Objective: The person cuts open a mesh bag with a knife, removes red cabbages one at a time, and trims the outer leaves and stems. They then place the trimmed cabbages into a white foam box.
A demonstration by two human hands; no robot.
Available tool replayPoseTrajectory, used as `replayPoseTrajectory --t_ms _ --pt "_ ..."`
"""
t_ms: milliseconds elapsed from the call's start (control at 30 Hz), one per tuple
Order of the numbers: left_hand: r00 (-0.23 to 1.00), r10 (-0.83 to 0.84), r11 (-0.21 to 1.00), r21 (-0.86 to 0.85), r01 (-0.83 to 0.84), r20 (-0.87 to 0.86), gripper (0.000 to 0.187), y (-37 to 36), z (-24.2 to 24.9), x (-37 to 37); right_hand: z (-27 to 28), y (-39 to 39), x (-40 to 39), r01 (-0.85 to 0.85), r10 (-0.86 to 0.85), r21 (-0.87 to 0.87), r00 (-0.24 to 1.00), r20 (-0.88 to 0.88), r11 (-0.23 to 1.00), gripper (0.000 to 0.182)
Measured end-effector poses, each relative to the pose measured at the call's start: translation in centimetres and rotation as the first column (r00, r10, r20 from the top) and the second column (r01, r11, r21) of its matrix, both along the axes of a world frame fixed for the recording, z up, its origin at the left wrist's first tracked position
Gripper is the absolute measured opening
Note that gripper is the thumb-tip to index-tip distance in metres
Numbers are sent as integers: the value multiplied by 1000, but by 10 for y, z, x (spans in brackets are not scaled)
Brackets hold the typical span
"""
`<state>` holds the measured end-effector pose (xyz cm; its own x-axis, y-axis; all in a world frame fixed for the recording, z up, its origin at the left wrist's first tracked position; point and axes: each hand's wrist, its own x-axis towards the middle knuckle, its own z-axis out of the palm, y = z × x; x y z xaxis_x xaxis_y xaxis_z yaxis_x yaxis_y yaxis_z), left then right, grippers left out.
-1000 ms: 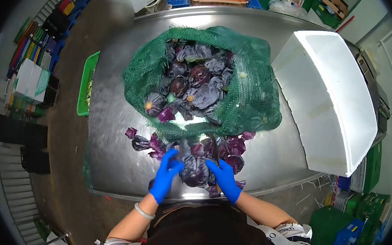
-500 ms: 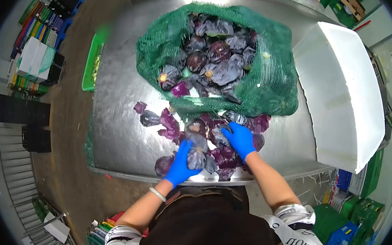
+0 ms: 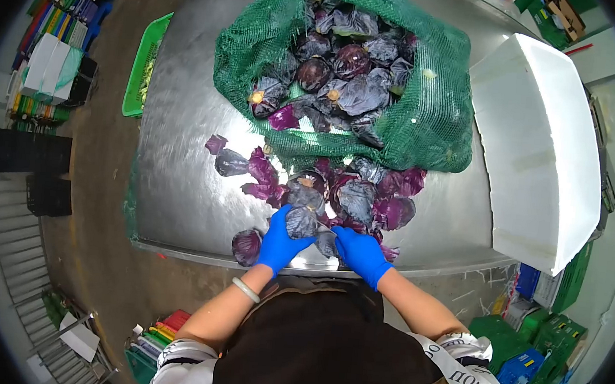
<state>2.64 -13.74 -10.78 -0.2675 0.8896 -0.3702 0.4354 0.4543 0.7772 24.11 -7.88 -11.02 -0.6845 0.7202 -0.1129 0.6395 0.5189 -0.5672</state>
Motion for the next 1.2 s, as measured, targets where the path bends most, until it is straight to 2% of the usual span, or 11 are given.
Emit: replayPoseTrajectory --t_ms 333,433,633,767,800,833,933,1000,1067,1167,1200 --pt "995 -58 997 40 62 -80 88 8 -2 2 -28 4 -25 7 -3 -27 987 163 1000 17" --pt "986 -67 996 51 75 -153 88 10 -2 7 -28 8 -26 25 7 -130 970 243 991 23" --pt "959 -138 980 107 169 -247 84 8 8 10 -33 -5 -25 108 -76 -135 971 227 985 18" --pt "990 127 982 133 -135 67 85 5 -25 -11 -36 -38 5 93 -53 -235 984 171 968 22" --pt "913 245 966 -3 -258 325 85 12 -15 -20 -35 -46 19 87 -39 -278 984 173 957 22" --pt "850 225 972 -46 -232 477 82 13 -10 -34 -33 -45 33 35 36 -373 982 183 927 28" --pt "490 261 961 -174 -217 832 78 10 26 -54 -10 -18 60 218 -222 -373 974 35 902 34" --pt "248 265 946 -202 -253 932 81 -8 43 -54 3 12 73 474 -524 -253 831 -188 843 41" --pt "120 245 930 -199 -309 962 86 -17 54 -53 4 42 84 592 -639 -263 617 -459 761 45" --pt "11 191 905 -172 -389 981 90 -28 57 -52 -58 52 78 609 -562 46 757 -334 792 52" --pt "16 195 899 -172 -402 981 90 -29 62 -54 -67 46 61 540 -474 71 789 -391 839 54"
